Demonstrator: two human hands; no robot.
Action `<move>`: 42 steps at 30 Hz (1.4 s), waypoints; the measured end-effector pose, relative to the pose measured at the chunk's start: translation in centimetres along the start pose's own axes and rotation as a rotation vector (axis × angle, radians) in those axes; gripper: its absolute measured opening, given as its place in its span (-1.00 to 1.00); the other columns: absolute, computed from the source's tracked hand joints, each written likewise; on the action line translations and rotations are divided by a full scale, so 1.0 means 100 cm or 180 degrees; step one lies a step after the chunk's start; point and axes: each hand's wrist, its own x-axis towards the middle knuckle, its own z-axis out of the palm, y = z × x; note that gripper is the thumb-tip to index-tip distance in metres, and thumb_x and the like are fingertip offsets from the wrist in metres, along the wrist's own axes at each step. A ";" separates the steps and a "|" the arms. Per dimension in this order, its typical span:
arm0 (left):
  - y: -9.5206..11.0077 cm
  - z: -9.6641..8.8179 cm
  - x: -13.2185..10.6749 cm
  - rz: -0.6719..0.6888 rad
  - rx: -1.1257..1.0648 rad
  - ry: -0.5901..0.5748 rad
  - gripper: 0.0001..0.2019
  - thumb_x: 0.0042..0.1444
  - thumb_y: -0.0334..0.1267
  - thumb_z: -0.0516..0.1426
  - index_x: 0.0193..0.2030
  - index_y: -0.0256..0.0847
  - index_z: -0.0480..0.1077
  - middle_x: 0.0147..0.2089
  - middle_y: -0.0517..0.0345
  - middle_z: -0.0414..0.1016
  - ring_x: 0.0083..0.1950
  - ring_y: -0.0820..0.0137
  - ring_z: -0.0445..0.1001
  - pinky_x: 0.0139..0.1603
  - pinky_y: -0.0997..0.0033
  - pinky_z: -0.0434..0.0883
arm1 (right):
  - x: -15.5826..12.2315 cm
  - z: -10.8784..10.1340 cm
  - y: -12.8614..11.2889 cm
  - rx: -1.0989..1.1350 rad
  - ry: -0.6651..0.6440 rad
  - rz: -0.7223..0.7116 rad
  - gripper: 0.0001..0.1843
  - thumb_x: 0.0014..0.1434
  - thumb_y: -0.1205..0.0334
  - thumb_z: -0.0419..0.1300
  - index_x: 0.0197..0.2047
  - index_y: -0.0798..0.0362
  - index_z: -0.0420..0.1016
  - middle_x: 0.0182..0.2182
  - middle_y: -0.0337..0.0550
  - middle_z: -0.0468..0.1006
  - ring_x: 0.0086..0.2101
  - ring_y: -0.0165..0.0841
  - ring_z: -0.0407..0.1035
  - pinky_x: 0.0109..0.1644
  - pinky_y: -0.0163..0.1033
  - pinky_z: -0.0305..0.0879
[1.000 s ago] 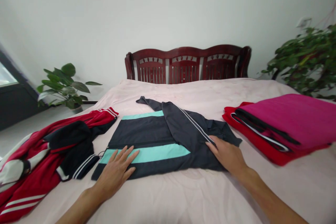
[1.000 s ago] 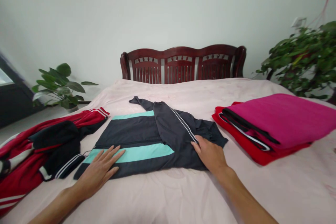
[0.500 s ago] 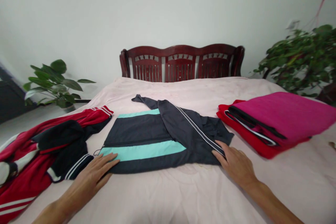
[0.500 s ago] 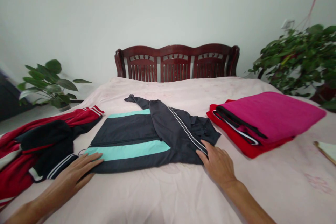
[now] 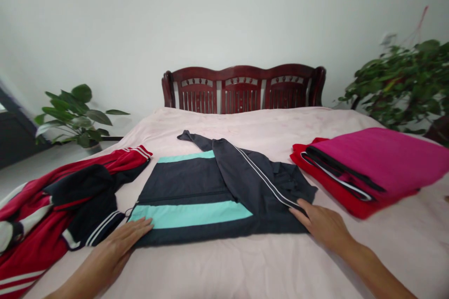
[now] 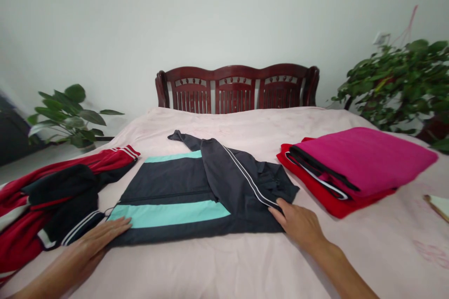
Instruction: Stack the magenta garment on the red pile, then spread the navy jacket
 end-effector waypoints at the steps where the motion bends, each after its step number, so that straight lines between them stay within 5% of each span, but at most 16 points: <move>1: 0.000 -0.003 0.001 -0.0006 0.0008 0.0005 -0.50 0.15 -0.26 0.11 0.23 0.24 0.35 0.23 0.32 0.45 0.23 0.26 0.44 0.29 0.27 0.33 | 0.003 -0.007 0.000 0.0103 -0.0232 0.0049 -0.58 0.26 -0.18 -0.03 -0.18 -0.09 0.49 -0.38 -0.10 0.63 -0.31 -0.10 0.54 -0.39 -0.24 0.17; 4: 0.012 -0.014 0.014 -0.0055 0.0027 0.0036 -0.54 0.15 -0.10 0.19 0.21 0.25 0.37 0.21 0.29 0.48 0.21 0.21 0.46 0.28 0.19 0.35 | 0.026 -0.036 -0.008 0.0621 -0.0656 -0.0085 -0.47 0.28 -0.25 -0.11 -0.32 -0.09 0.51 -0.31 -0.12 0.63 -0.23 -0.11 0.53 -0.29 -0.19 0.26; 6: 0.031 -0.014 0.030 0.0003 0.0002 -0.0005 -0.50 0.19 -0.07 0.16 0.29 0.24 0.27 0.29 0.28 0.39 0.30 0.20 0.36 0.32 0.14 0.29 | 0.049 -0.048 -0.023 0.0958 -0.0545 -0.0207 -0.45 0.32 -0.19 -0.17 -0.25 -0.07 0.53 -0.20 -0.10 0.63 -0.15 -0.15 0.51 -0.17 -0.17 0.30; 11: 0.087 0.017 0.067 0.0441 -0.0020 -0.0432 -0.37 0.29 -0.13 0.06 0.44 0.18 -0.08 0.48 0.19 -0.01 0.47 0.14 0.00 0.41 -0.08 0.10 | 0.114 -0.031 -0.072 0.1145 -0.0434 -0.0035 -0.53 0.22 0.00 0.10 0.11 0.07 0.42 0.12 0.08 0.46 0.09 -0.17 0.38 0.07 -0.18 0.27; 16: 0.104 0.043 0.074 0.0367 0.0054 -0.0517 -0.32 0.26 -0.15 0.10 0.45 0.20 -0.12 0.49 0.15 -0.03 0.46 0.11 0.05 0.40 -0.16 0.10 | 0.156 -0.010 -0.097 0.1305 -0.0474 0.0230 -0.46 0.12 0.03 0.22 0.08 0.20 0.43 -0.01 0.20 0.54 -0.04 -0.10 0.47 -0.03 -0.10 0.35; 20: 0.097 0.046 0.067 0.0328 -0.0260 -0.0434 -0.40 0.31 -0.16 0.03 0.44 0.19 -0.06 0.48 0.19 0.02 0.46 0.15 0.05 0.41 -0.17 0.08 | 0.167 -0.016 -0.113 0.1680 -0.0487 -0.0065 -0.63 0.14 0.27 0.14 0.01 0.13 0.52 -0.21 -0.07 0.64 -0.25 -0.25 0.53 -0.14 -0.23 0.39; 24: 0.093 0.045 0.064 -0.0303 -0.1648 -0.0020 -0.50 0.35 -0.10 -0.06 0.41 0.12 0.08 0.44 0.19 0.16 0.44 0.22 0.11 0.46 -0.03 -0.01 | 0.150 -0.046 -0.143 0.1799 -0.0190 -0.0664 -0.53 0.24 0.31 0.01 0.19 -0.05 0.41 -0.07 -0.18 0.60 -0.13 -0.31 0.47 -0.01 -0.24 0.34; 27: 0.092 0.035 0.077 -0.1320 -0.3461 0.0342 -0.44 0.35 0.05 -0.15 0.42 -0.04 0.08 0.42 0.01 0.20 0.41 0.16 0.18 0.42 -0.03 0.11 | 0.110 -0.067 -0.171 0.1082 0.0271 -0.2156 -0.47 0.26 0.26 0.06 0.29 -0.15 0.29 -0.04 -0.13 0.55 -0.05 -0.25 0.39 0.09 -0.14 0.24; 30: 0.089 0.021 0.096 -0.1801 -0.4649 0.0505 -0.31 0.29 0.14 -0.08 0.46 -0.13 -0.06 0.44 -0.18 0.10 0.40 0.06 0.19 0.29 -0.05 0.31 | 0.061 -0.071 -0.189 0.0421 0.0177 -0.3234 -0.50 0.25 0.38 0.04 0.22 -0.16 0.36 -0.10 -0.11 0.53 -0.10 -0.27 0.37 0.00 -0.16 0.24; 33: 0.091 0.016 0.109 -0.1599 -0.4178 0.0328 -0.15 0.14 0.09 0.15 0.47 -0.11 -0.12 0.46 -0.23 0.06 0.41 0.00 0.15 0.26 -0.04 0.32 | 0.027 -0.060 -0.190 0.0290 -0.0041 -0.3525 -0.63 0.27 0.33 0.08 0.10 -0.10 0.47 0.00 -0.07 0.48 -0.01 -0.26 0.33 0.01 -0.17 0.23; 36: 0.106 0.021 0.116 -0.0873 -0.2708 0.0370 -0.09 -0.03 -0.03 0.28 0.44 -0.08 0.00 0.45 -0.16 0.07 0.44 -0.03 0.07 0.35 -0.13 0.17 | 0.016 -0.051 -0.185 0.0382 -0.0060 -0.3243 -0.61 0.23 0.32 0.13 0.11 -0.11 0.47 0.21 -0.06 0.33 0.15 -0.20 0.22 0.09 -0.12 0.21; 39: 0.125 0.031 0.127 -0.0372 -0.1463 0.0451 -0.19 -0.07 -0.19 0.29 0.37 -0.06 0.16 0.45 -0.06 0.10 0.43 0.02 0.07 0.39 -0.12 0.09 | 0.014 -0.050 -0.184 0.0495 -0.0105 -0.3208 -0.59 0.21 0.32 0.14 0.12 -0.11 0.46 0.29 -0.08 0.25 0.23 -0.16 0.13 0.15 -0.06 0.18; 42: 0.131 0.038 0.142 -0.0527 -0.1316 0.0152 -0.41 -0.06 -0.35 0.20 0.20 -0.15 0.38 0.27 -0.09 0.37 0.27 0.07 0.32 0.31 -0.04 0.23 | 0.010 -0.052 -0.186 0.0623 -0.0190 -0.3233 -0.60 0.24 0.33 0.08 0.13 -0.07 0.45 0.25 -0.08 0.33 0.22 -0.22 0.17 0.18 -0.07 0.18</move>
